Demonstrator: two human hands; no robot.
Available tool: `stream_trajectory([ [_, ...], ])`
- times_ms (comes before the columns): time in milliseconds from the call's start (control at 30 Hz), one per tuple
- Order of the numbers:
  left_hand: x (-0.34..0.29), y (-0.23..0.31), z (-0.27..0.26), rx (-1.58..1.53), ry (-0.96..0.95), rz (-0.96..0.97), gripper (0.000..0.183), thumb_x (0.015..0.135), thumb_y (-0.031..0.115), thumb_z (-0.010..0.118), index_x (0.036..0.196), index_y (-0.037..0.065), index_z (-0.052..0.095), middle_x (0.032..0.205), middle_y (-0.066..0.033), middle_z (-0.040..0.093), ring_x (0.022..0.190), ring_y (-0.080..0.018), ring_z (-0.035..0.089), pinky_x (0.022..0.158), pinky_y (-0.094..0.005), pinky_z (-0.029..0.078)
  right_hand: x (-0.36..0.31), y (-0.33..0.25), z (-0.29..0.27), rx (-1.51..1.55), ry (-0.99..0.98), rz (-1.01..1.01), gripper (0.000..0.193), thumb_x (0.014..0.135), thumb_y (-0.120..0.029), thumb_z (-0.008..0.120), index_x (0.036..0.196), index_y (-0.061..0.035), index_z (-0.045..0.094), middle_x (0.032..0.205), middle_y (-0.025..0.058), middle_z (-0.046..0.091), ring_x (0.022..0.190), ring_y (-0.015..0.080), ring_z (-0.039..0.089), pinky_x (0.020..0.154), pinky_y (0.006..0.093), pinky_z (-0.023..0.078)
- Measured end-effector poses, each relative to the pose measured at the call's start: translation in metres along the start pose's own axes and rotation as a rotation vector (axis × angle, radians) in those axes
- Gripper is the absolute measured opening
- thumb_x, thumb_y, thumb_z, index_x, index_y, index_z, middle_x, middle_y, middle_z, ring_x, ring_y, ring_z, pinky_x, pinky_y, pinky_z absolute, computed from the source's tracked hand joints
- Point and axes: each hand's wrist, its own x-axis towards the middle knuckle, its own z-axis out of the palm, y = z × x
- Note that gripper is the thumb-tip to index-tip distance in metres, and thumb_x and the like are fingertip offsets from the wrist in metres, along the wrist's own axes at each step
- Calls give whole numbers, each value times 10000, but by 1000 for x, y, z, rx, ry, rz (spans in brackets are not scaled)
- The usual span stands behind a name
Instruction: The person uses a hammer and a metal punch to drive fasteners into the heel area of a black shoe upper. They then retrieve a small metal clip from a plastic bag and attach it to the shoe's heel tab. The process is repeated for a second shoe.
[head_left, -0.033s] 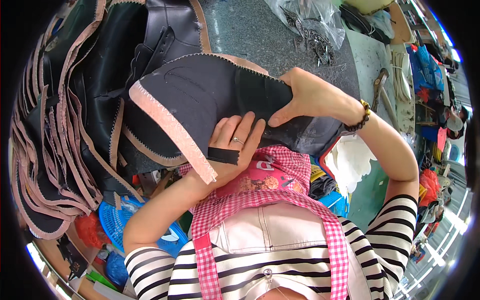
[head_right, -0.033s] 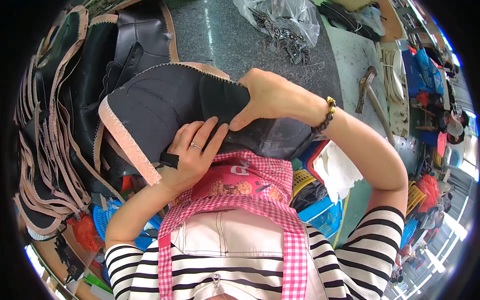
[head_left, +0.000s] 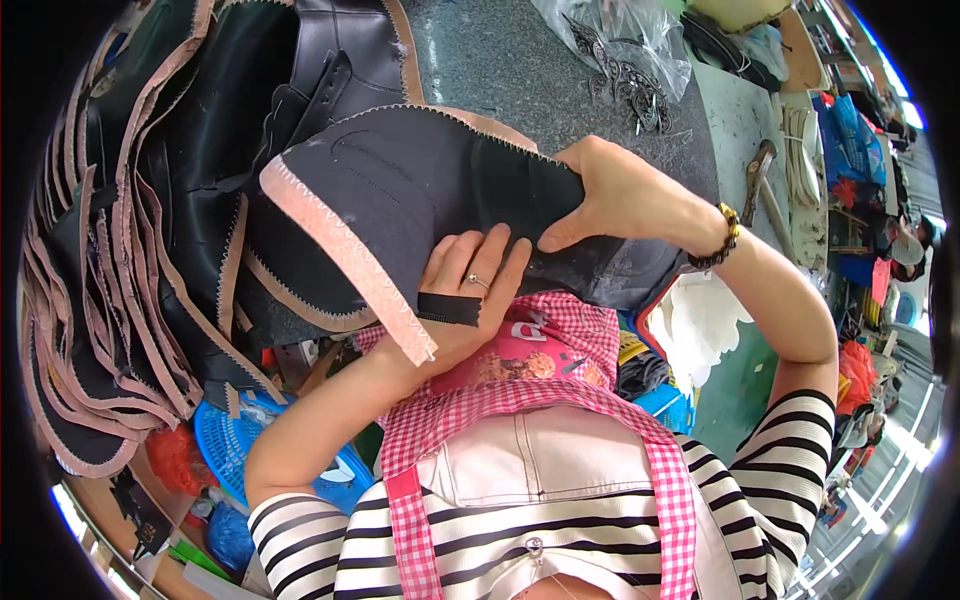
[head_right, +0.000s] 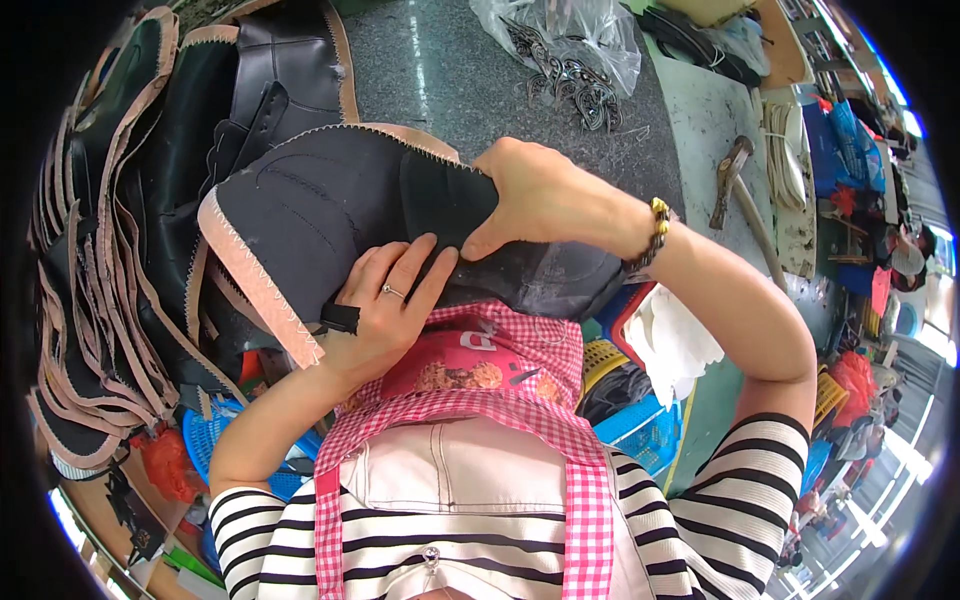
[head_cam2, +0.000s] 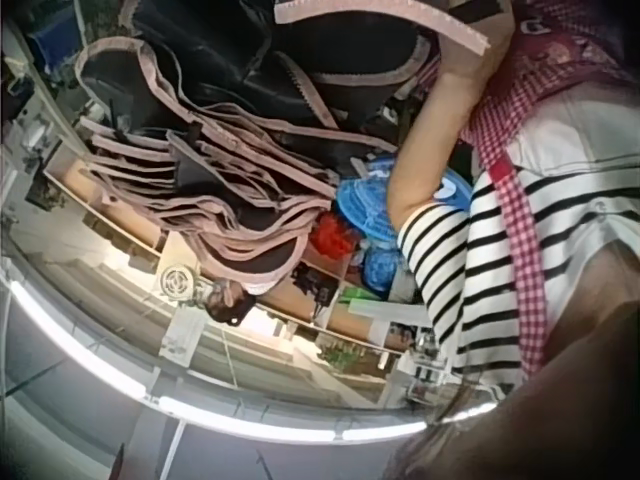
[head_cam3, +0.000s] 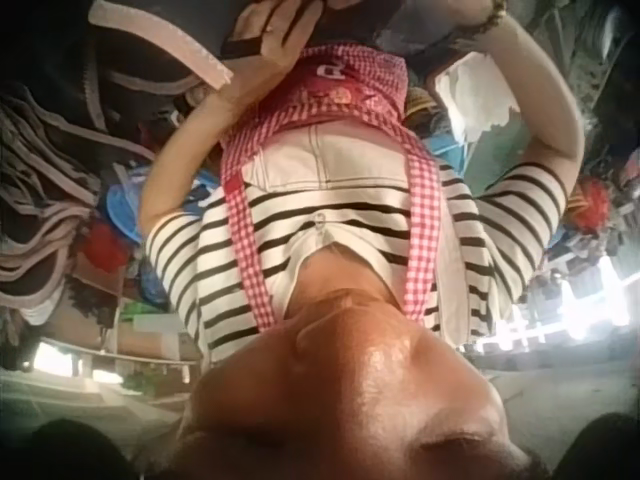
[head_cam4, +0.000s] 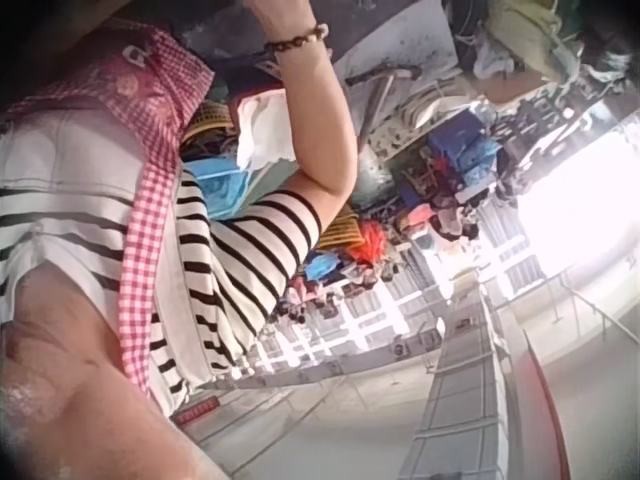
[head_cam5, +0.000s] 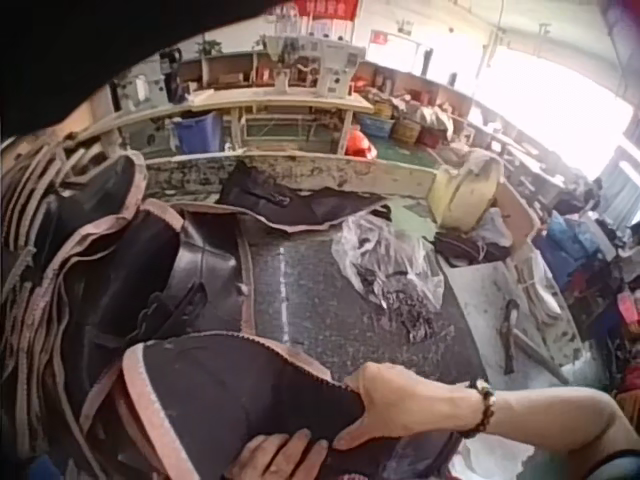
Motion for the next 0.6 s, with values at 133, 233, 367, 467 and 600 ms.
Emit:
stream_trajectory([
  [133,-2,1,0,15,-5,-8,453,753,89,605,1198,10,624,1205,-177,583,1004,-303,584,874,-418,514,1,-9,1,14,-24,0,293,682,-105,797,887,48,655,672,40,635,643,79,548,597,295,479],
  [233,-2,1,1,2,4,-5,449,758,97,597,1197,8,624,1205,-178,580,1006,-306,581,882,-420,511,3,1,7,80,-27,-41,256,698,-69,768,890,48,646,689,37,639,660,70,544,606,288,480],
  [367,-2,0,2,29,36,20,422,755,114,596,1154,-20,630,1167,-184,579,1017,-302,562,905,-408,496,4,-3,7,84,-71,0,246,704,-48,751,893,54,631,697,37,638,669,72,543,617,281,483],
  [467,-1,-1,0,56,46,39,418,745,120,599,1131,-36,633,1141,-190,579,1014,-297,554,915,-402,486,7,0,9,76,-85,7,249,706,-38,745,906,54,629,708,40,645,674,76,549,623,285,486],
  [600,0,0,0,45,38,25,423,739,120,598,1129,-38,634,1135,-194,579,1012,-291,556,926,-407,477,6,-2,9,-28,-44,-10,270,707,-42,747,939,46,639,748,61,681,684,110,591,642,307,495],
])
